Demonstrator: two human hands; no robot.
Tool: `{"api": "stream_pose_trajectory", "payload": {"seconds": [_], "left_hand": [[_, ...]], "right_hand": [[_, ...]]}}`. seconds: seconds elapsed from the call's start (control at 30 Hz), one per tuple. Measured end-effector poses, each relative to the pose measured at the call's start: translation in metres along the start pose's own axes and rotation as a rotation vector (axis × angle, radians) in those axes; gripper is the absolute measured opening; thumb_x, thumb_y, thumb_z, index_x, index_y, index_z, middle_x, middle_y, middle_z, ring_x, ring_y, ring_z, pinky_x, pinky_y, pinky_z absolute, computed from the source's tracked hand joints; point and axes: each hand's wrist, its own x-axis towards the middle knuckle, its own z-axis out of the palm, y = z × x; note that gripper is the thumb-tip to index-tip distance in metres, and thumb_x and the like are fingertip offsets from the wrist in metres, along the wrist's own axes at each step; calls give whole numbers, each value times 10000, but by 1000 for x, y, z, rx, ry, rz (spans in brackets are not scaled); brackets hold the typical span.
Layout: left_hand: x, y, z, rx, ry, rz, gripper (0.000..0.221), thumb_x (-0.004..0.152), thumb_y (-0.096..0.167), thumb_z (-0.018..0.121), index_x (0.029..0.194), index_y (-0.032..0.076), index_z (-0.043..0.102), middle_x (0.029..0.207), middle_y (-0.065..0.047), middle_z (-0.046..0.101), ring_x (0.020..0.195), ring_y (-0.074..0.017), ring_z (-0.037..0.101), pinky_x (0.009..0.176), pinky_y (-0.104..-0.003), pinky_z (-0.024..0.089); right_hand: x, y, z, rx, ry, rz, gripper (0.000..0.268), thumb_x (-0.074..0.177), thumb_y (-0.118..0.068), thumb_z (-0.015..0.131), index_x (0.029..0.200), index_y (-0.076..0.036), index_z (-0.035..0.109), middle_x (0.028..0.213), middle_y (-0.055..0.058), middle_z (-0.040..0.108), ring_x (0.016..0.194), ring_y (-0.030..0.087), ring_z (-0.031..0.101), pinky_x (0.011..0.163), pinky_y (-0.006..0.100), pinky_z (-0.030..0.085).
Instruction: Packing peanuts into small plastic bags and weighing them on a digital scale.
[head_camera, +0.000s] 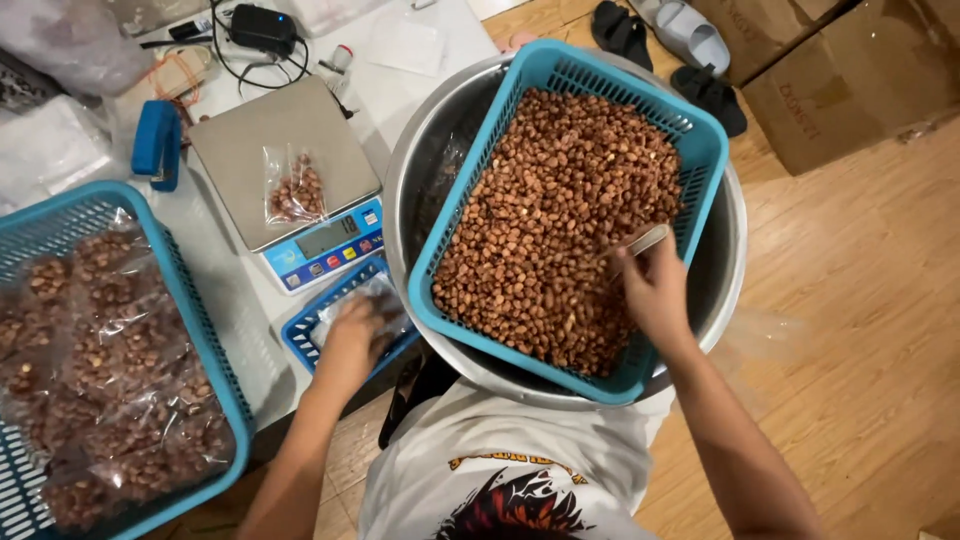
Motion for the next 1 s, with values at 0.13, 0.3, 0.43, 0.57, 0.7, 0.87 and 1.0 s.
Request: {"api": "stream_pose_trajectory", "payload": {"seconds": [0.13,0.3,0.43,0.57,0.7,0.87,1.0], "left_hand": [[-11,-33,37,-629,215,-398,108,930,76,713,1000,129,775,930,-99,777,1014,-302,734,938,-439,562],[26,24,-6,-1428,628,-542,124,935,101,750,1048,50,743,917,-79,739,876,-196,754,900,-352,614],[56,138,-63,-1265,310,-172,147,822,17,812,969,9,800,829,-183,788,832,-291,787,817,-391,636],[83,158,-28,-1205,134,37,285,804,65,868,1082,72,805,921,-124,815,894,-238,794,809,-339,639],[90,171,-19,-1363,-40,88,462,826,54,857,1264,26,713,1130,-173,771,1044,-238,747,874,-355,634],[89,176,-22,-1441,-69,26,376,878,76,824,1232,-3,727,1072,-179,781,1004,-268,757,861,-385,643],[98,147,-20,-1340,138,-9,247,882,103,820,1110,18,776,960,-164,790,910,-213,746,794,-350,625]], "right_hand": [[-7,4,19,454,-44,240,138,1056,-78,602,1136,-92,491,992,117,701,907,218,677,807,416,588],[-2,-23,15,749,85,399,124,1068,-54,559,1134,-97,463,1023,64,570,911,192,638,761,390,631],[4,-95,-10,715,119,247,135,1065,-44,553,1143,-86,452,1037,115,673,800,146,674,671,264,616],[8,-99,-27,541,142,-109,151,1107,-60,503,1162,-90,366,1043,226,688,633,107,520,603,211,467],[2,-114,-16,177,24,-579,101,949,70,629,936,-11,570,985,234,726,817,352,720,682,408,610],[7,-86,-8,393,116,-767,174,898,138,600,842,-26,618,1024,302,710,957,461,714,896,525,587],[6,-69,-16,-44,178,-463,111,1076,29,570,1069,-26,473,1032,262,663,962,473,673,863,532,524]]}}
